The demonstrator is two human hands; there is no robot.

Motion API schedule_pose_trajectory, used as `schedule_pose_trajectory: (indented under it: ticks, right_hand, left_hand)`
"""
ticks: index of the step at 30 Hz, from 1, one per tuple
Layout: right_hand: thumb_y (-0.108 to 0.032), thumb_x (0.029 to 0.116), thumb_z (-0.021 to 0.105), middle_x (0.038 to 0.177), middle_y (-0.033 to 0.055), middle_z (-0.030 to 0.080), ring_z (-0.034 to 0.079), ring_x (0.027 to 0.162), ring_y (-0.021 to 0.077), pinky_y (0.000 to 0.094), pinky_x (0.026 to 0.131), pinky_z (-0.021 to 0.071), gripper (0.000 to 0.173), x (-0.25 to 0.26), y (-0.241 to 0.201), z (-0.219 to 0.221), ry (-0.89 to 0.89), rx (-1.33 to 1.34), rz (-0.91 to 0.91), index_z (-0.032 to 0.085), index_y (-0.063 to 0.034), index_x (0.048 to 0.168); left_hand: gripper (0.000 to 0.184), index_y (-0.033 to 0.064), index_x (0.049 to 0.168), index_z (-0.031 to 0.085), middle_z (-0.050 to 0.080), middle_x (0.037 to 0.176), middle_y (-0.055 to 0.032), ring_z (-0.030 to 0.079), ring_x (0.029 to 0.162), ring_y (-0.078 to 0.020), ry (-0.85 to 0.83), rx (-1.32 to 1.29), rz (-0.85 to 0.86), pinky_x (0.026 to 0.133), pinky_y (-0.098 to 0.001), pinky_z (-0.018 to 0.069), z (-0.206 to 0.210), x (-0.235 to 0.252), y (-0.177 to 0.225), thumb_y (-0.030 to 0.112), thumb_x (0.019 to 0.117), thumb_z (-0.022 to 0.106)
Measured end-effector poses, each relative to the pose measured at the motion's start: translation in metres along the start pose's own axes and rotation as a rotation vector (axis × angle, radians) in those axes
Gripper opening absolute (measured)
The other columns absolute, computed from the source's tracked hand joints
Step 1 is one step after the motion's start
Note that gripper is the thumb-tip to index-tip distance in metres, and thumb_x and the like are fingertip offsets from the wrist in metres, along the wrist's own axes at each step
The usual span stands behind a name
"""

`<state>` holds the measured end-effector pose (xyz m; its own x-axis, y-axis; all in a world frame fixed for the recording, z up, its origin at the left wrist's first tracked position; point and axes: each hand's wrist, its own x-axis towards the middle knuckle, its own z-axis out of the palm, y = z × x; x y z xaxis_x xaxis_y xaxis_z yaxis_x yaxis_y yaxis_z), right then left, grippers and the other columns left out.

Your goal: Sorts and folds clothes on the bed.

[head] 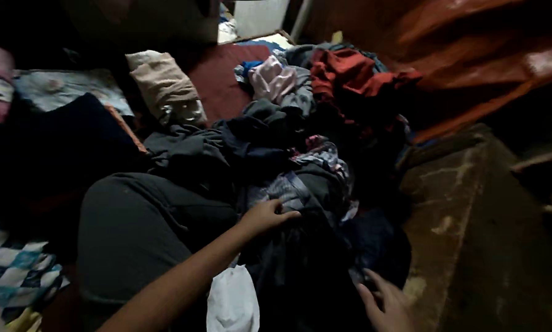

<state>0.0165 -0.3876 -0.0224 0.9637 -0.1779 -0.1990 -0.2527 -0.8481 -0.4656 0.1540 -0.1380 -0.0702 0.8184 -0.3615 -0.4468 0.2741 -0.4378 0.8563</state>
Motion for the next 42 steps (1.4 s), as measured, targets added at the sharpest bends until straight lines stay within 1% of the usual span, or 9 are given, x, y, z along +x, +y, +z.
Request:
schedule_pose_trajectory:
  ticks: [2, 6, 19, 23, 27, 31, 34, 40, 42]
  right_hand:
    - [-0.015, 0.0981, 0.061, 0.143, 0.0463, 0.041, 0.042, 0.130, 0.0658, 0.0717, 0.107, 0.0344, 0.046, 0.003, -0.028, -0.001, 0.227, -0.167, -0.170, 0.058, 0.0127, 0.134]
    - [-0.035, 0.0983, 0.055, 0.143, 0.0339, 0.051, 0.046, 0.132, 0.0594, 0.0743, 0.104, 0.0355, 0.051, 0.035, -0.081, 0.045, 0.210, -0.201, -0.518, 0.065, 0.0006, 0.133]
    - [-0.027, 0.0986, 0.056, 0.144, 0.0303, 0.053, 0.041, 0.131, 0.0680, 0.0816, 0.102, 0.0278, 0.044, 0.049, -0.081, 0.083, 0.073, -0.101, -0.485, 0.067, -0.0012, 0.133]
    - [-0.031, 0.0974, 0.058, 0.138, 0.0389, 0.053, 0.044, 0.128, 0.0666, 0.0751, 0.105, 0.0315, 0.048, 0.050, -0.075, 0.079, 0.123, -0.002, -0.469, 0.068, 0.0058, 0.125]
    - [-0.021, 0.0929, 0.060, 0.136, 0.0502, 0.042, 0.048, 0.128, 0.0553, 0.0517, 0.109, 0.0412, 0.055, 0.049, -0.076, 0.057, 0.337, 0.224, -0.415, 0.054, 0.0244, 0.122]
    - [-0.010, 0.1001, 0.051, 0.136, 0.0280, 0.050, 0.056, 0.119, 0.0106, 0.0249, 0.096, 0.0491, 0.057, 0.072, -0.108, 0.016, 0.288, 0.734, -0.322, 0.029, 0.0236, 0.141]
    - [-0.015, 0.1006, 0.051, 0.125, 0.0089, 0.058, 0.062, 0.103, 0.0038, 0.0256, 0.087, 0.0551, 0.053, 0.128, -0.124, 0.006, 0.298, 0.956, -0.369, 0.032, 0.0087, 0.144]
    - [-0.016, 0.1074, 0.044, 0.135, 0.0214, 0.056, 0.063, 0.106, 0.0209, 0.0384, 0.087, 0.0534, 0.045, 0.221, -0.193, -0.009, 0.238, 0.918, -0.331, 0.037, 0.0035, 0.147]
    - [-0.014, 0.1091, 0.043, 0.132, 0.0228, 0.057, 0.066, 0.097, 0.0226, 0.0392, 0.080, 0.0552, 0.041, 0.239, -0.214, -0.014, 0.180, 0.837, -0.312, 0.042, 0.0034, 0.146]
  left_hand:
    - [0.051, -0.0002, 0.119, 0.064, 0.066, 0.106, -0.0215, 0.064, 0.100, -0.0345, -0.023, 0.030, -0.019, 0.090, -0.0571, 0.0494, -0.004, -0.002, 0.001, 0.048, 0.1039, 0.054]
    - [0.050, -0.0005, 0.120, 0.063, 0.066, 0.107, -0.0213, 0.064, 0.100, -0.0344, -0.019, 0.064, -0.014, 0.091, -0.0559, 0.0493, -0.004, 0.001, -0.006, 0.046, 0.1066, 0.049]
    - [0.083, -0.0008, 0.157, 0.031, 0.033, 0.157, -0.0329, 0.033, 0.144, -0.0515, 0.570, 0.369, -0.110, 0.114, -0.0653, 0.0309, -0.163, 0.133, 0.007, 0.031, 0.0938, 0.074]
    - [0.044, -0.0087, 0.135, 0.054, 0.058, 0.131, -0.0316, 0.057, 0.123, -0.0428, 0.469, 0.019, -0.087, 0.106, -0.0577, 0.0421, -0.174, 0.160, 0.004, 0.019, 0.1021, 0.063]
    - [0.026, -0.0097, 0.126, 0.049, 0.057, 0.115, -0.0205, 0.057, 0.095, -0.0188, 0.374, -0.269, 0.323, 0.087, -0.0348, 0.0491, -0.172, 0.120, 0.048, 0.002, 0.1026, 0.053]
    - [0.019, 0.0054, 0.096, 0.049, 0.058, 0.086, 0.0022, 0.058, 0.078, -0.0020, 0.264, -0.441, 0.683, 0.075, -0.0223, 0.0517, -0.185, 0.083, 0.078, -0.013, 0.0930, 0.050]
    - [0.020, 0.0074, 0.086, 0.052, 0.056, 0.079, 0.0052, 0.055, 0.074, -0.0009, 0.297, -0.357, 0.787, 0.072, -0.0208, 0.0503, -0.190, 0.067, 0.093, -0.012, 0.0910, 0.052]
    - [0.014, -0.0112, 0.093, 0.070, 0.063, 0.117, -0.0270, 0.059, 0.115, -0.0316, 0.453, 0.295, 0.885, 0.101, -0.0439, 0.0473, -0.181, 0.034, 0.104, -0.009, 0.0948, 0.056]
    - [0.015, -0.0094, 0.097, 0.071, 0.060, 0.131, -0.0253, 0.058, 0.123, -0.0291, 0.439, 0.336, 0.871, 0.106, -0.0432, 0.0470, -0.177, 0.030, 0.103, -0.005, 0.0966, 0.056]
